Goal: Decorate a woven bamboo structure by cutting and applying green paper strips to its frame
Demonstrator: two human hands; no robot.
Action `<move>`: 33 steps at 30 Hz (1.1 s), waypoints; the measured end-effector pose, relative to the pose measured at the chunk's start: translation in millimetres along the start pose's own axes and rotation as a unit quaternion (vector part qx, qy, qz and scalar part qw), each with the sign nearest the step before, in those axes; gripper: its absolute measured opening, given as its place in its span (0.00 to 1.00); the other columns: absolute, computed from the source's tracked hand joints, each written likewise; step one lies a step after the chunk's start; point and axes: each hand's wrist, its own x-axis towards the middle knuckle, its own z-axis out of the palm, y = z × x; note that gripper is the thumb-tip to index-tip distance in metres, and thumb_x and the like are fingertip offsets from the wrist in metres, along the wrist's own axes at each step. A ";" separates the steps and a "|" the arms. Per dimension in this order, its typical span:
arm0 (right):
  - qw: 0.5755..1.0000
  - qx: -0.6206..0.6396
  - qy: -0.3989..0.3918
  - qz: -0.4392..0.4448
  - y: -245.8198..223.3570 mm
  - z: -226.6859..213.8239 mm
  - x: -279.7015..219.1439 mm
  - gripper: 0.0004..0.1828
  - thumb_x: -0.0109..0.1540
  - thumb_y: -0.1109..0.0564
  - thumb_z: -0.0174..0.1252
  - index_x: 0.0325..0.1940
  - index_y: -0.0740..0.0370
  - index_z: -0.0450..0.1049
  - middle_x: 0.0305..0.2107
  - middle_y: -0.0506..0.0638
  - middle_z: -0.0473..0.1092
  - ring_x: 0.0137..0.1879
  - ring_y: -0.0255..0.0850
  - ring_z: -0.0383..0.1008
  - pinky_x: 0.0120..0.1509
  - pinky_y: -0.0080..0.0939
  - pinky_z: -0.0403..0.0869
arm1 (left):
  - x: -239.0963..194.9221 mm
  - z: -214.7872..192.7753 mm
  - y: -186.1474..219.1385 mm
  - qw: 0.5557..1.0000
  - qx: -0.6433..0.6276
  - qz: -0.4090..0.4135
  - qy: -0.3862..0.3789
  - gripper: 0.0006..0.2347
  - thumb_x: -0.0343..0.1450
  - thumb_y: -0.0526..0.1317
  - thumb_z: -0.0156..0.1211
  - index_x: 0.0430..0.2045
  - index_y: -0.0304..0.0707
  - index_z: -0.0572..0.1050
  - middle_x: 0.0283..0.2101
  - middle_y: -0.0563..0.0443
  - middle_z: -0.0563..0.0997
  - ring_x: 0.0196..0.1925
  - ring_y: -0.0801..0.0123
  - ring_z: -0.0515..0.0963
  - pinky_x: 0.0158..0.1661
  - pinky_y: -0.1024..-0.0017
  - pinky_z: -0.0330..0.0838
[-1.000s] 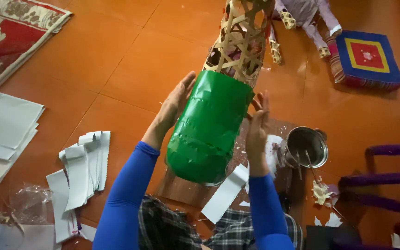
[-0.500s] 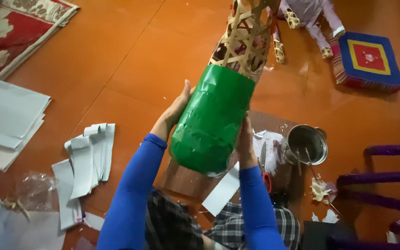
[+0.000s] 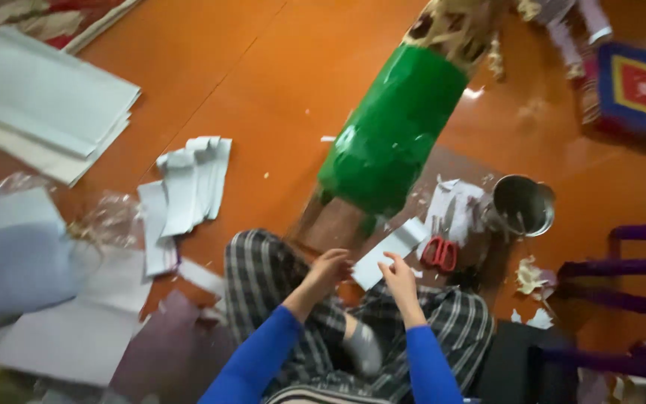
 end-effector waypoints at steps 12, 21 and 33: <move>0.950 -0.293 -0.085 -0.063 1.8 29.7 -7.7 0.16 0.66 0.47 0.66 0.56 0.50 0.74 0.49 0.58 0.74 0.58 0.64 0.82 0.58 0.62 0.81 | -20.9 17.7 -6.9 0.988 0.140 0.030 -0.056 0.19 0.75 0.37 0.63 0.61 0.30 0.75 0.34 0.31 0.85 0.27 0.58 0.88 0.29 0.62 0.90; 0.965 -0.233 0.016 -0.121 -30.6 23.3 -64.8 0.15 0.68 0.48 0.62 0.58 0.51 0.80 0.38 0.53 0.74 0.44 0.50 0.78 0.56 0.51 0.74 | -31.8 29.7 16.1 0.963 0.220 -0.030 -0.155 0.35 0.64 0.71 0.62 0.59 0.49 0.79 0.42 0.55 0.83 0.41 0.73 0.81 0.41 0.73 0.66; 0.958 -0.268 -0.041 0.093 -146.8 -145.9 -13.0 0.23 0.74 0.48 0.52 0.73 0.51 0.72 0.65 0.55 0.71 0.61 0.48 0.79 0.67 0.51 0.81 | 17.3 33.7 -15.1 0.844 0.505 0.146 -0.104 0.19 0.60 0.36 0.55 0.43 0.44 0.86 0.32 0.56 0.84 0.34 0.70 0.82 0.37 0.69 0.75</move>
